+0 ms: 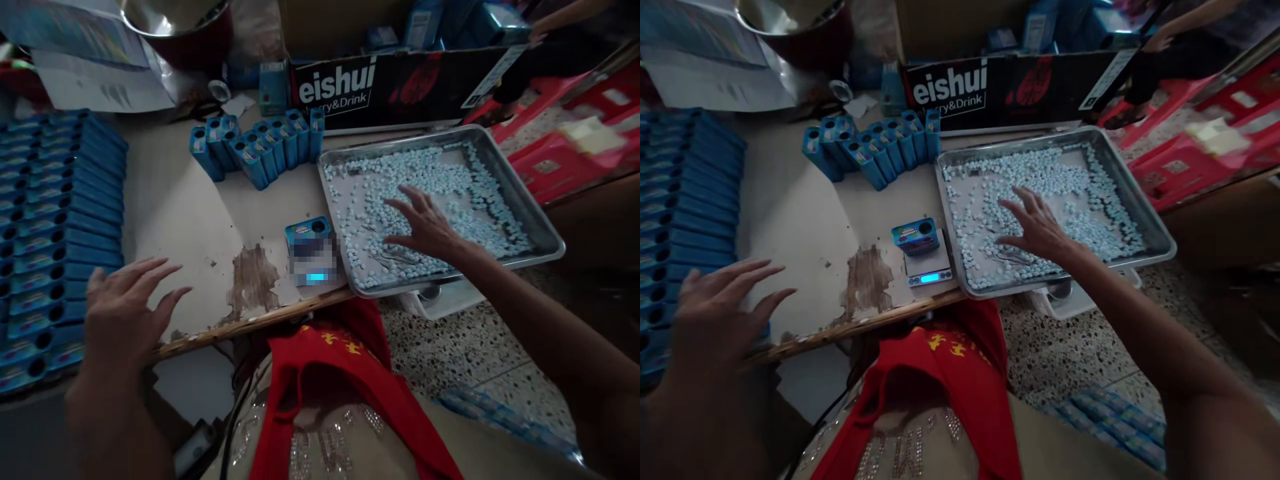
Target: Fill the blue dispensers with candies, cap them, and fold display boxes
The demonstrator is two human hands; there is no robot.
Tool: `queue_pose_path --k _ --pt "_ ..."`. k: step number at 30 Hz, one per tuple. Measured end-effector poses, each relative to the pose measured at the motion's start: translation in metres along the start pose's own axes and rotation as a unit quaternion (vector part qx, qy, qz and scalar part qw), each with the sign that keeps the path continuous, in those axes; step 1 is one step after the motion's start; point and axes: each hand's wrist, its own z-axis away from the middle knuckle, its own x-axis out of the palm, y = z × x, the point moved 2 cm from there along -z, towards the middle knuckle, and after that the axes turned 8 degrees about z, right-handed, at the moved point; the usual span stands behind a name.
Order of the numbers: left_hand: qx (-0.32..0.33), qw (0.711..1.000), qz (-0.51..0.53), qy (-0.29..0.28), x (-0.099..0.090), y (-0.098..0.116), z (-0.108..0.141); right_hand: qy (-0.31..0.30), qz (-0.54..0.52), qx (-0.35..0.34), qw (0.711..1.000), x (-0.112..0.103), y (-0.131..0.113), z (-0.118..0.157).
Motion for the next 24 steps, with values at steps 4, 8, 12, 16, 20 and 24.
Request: queue_pose_path --k 4,8,12,16,20,24 --pt "-0.005 1.000 0.010 -0.003 0.018 0.001 -0.001 -0.113 0.025 -0.078 0.990 0.030 0.006 0.004" --pt "-0.039 0.999 0.030 0.001 0.028 -0.003 0.004 -0.115 0.013 -0.080 0.990 0.034 -0.004 -0.021" --pt "-0.050 0.997 0.056 0.013 0.037 -0.003 0.008 -0.082 0.014 -0.028 0.996 0.034 -0.009 -0.040" --pt "-0.029 0.997 0.070 0.009 0.047 0.001 0.006 -0.097 -0.013 -0.010 0.995 0.034 -0.016 -0.037" --pt "-0.003 0.997 0.082 -0.003 0.056 0.015 -0.004 0.007 -0.166 0.148 0.975 0.025 -0.012 -0.039" --pt "-0.016 0.989 0.139 -0.044 0.069 0.046 -0.019 0.069 -0.467 0.288 0.833 0.017 -0.002 -0.050"
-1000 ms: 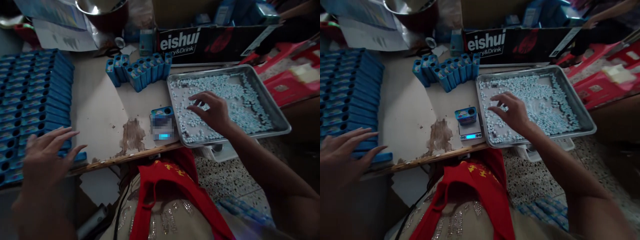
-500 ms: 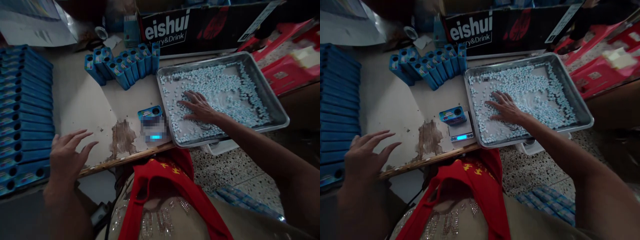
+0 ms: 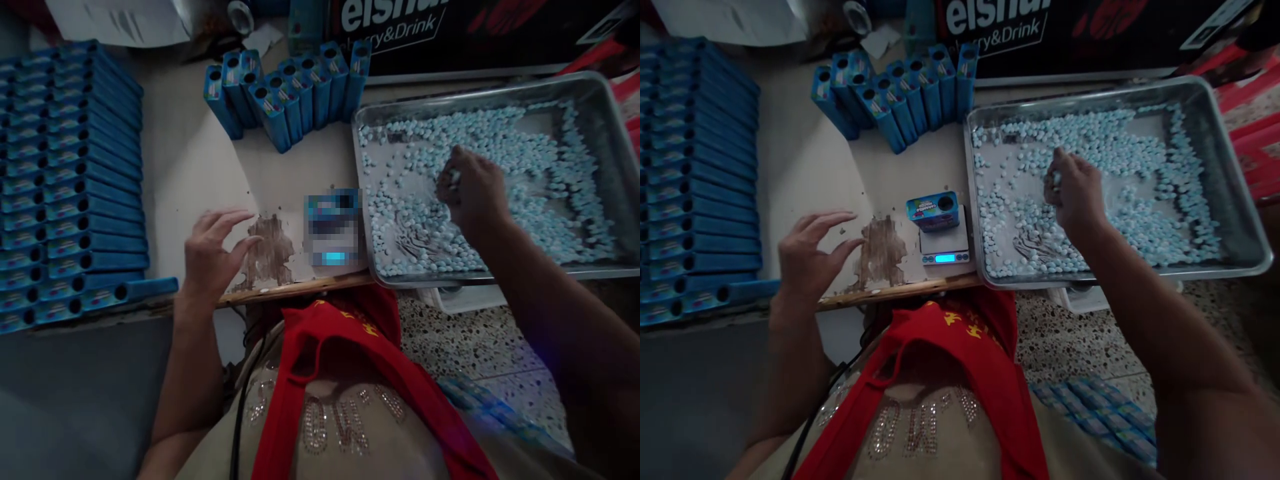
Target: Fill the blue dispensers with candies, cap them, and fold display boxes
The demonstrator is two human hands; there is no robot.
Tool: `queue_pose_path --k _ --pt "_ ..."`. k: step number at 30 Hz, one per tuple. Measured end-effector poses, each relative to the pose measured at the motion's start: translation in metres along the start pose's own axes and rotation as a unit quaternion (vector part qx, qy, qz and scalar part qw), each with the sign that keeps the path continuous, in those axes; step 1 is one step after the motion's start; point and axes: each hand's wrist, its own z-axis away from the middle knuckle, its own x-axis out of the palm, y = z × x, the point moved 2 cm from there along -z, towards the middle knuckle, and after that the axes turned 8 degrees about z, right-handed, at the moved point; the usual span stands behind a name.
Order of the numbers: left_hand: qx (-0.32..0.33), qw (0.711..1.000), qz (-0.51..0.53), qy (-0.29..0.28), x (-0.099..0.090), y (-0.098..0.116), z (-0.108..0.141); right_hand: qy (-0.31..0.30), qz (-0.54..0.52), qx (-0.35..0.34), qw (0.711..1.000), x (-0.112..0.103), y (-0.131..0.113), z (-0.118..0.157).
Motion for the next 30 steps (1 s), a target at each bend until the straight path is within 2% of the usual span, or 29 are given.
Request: queue_pose_path --k 3,6,9,11,15,18,21,25,28,30 --pt "-0.002 0.997 0.081 -0.015 0.027 0.021 -0.011 -0.069 -0.181 0.107 0.975 0.004 -0.007 0.004" --pt "-0.034 0.983 0.177 -0.016 0.060 0.032 -0.018 -0.106 -0.263 0.129 0.950 0.011 -0.015 0.020" --pt "-0.075 0.965 0.249 -0.027 0.087 0.033 -0.022 -0.137 -0.280 0.124 0.942 0.019 -0.018 0.032" --pt "-0.089 0.955 0.280 -0.028 0.097 0.033 -0.023 -0.149 -0.262 0.107 0.948 0.023 -0.016 0.034" --pt "-0.116 0.941 0.318 -0.032 0.106 0.037 -0.025 -0.163 -0.200 0.054 0.965 0.031 -0.010 0.031" --pt "-0.125 0.934 0.332 -0.040 0.108 0.047 -0.033 -0.170 -0.216 0.042 0.961 0.037 -0.014 0.029" --pt "-0.076 0.946 0.314 -0.026 0.105 0.067 -0.052 -0.131 -0.212 0.017 0.968 0.038 -0.032 0.026" --pt "0.028 0.961 0.275 -0.023 0.101 0.103 -0.083 -0.045 -0.097 -0.038 0.994 0.030 -0.072 0.022" --pt "0.053 0.961 0.270 -0.026 0.109 0.122 -0.097 0.005 -0.041 -0.066 0.997 0.028 -0.093 0.024" --pt "0.050 0.961 0.271 -0.026 0.120 0.128 -0.100 0.040 -0.023 -0.080 0.996 0.029 -0.097 0.027"
